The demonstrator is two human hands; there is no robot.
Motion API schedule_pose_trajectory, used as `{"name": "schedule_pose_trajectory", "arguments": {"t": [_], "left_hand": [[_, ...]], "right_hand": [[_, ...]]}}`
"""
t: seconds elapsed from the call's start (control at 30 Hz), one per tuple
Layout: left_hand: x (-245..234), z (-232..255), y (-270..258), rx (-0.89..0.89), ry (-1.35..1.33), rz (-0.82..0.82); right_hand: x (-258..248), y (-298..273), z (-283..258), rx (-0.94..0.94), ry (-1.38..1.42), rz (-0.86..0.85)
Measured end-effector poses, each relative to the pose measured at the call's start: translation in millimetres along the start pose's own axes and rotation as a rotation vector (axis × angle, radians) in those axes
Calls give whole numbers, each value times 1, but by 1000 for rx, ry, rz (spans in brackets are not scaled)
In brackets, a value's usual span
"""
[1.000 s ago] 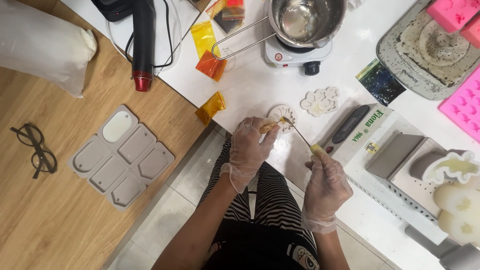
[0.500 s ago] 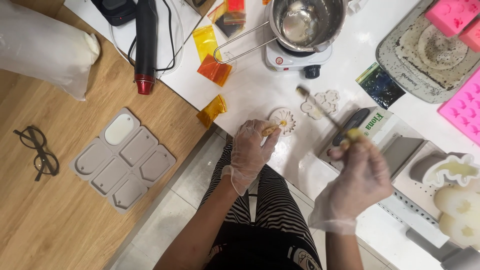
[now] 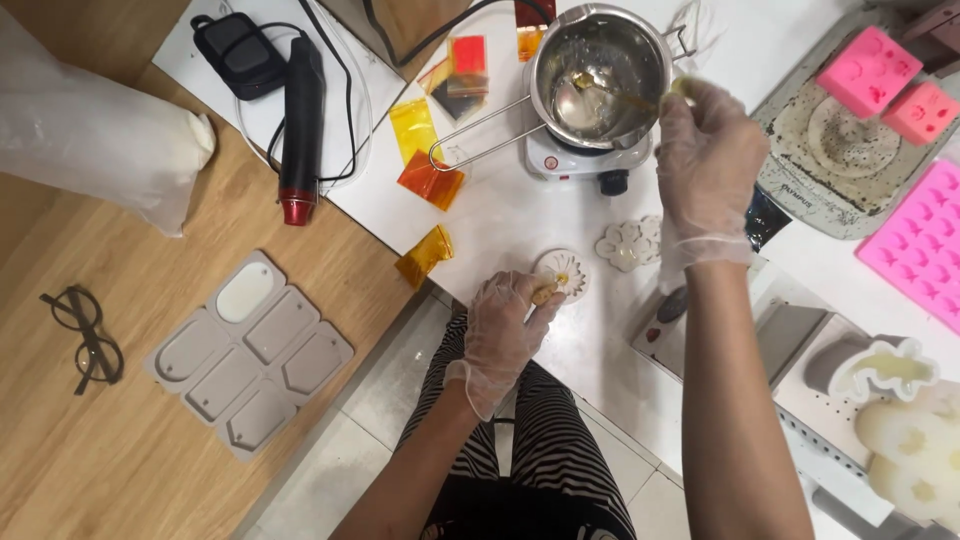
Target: Applying yellow material to the center of flower-shaped wax molds using a small tool.
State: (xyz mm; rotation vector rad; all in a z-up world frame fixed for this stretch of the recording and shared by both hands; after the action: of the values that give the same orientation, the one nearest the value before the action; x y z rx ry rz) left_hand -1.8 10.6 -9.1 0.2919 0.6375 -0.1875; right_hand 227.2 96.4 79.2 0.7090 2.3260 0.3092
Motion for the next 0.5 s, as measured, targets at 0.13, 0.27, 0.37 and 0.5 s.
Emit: {"name": "schedule_pose_trajectory", "arguments": {"t": [0.13,0.27,0.37,0.5], "left_hand": [[-3,7,2,37,26,34],[3,2,-1,68,14,52],[11,2,-4,78,16,59],[1,16,-7,38,77,-44]], "right_hand": [[-34,-12,-64,119,-250,-225],[-59,-72,-80,-42,-110,-242],[-44,-123,-84,107,-21,-482],[-2,-190,-32,-31,-5,-322]]}}
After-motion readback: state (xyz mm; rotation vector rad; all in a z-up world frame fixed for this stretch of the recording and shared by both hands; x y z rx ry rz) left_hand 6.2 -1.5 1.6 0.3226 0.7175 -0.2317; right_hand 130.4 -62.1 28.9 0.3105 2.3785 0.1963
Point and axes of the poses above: each hand's wrist, its own y-axis towards the middle knuckle, its own x-axis out of the palm, z = x × y, the point moved 1 cm from there along y, towards the middle knuckle, and after that the axes turned 9 degrees about -x, right-handed, at the moved point
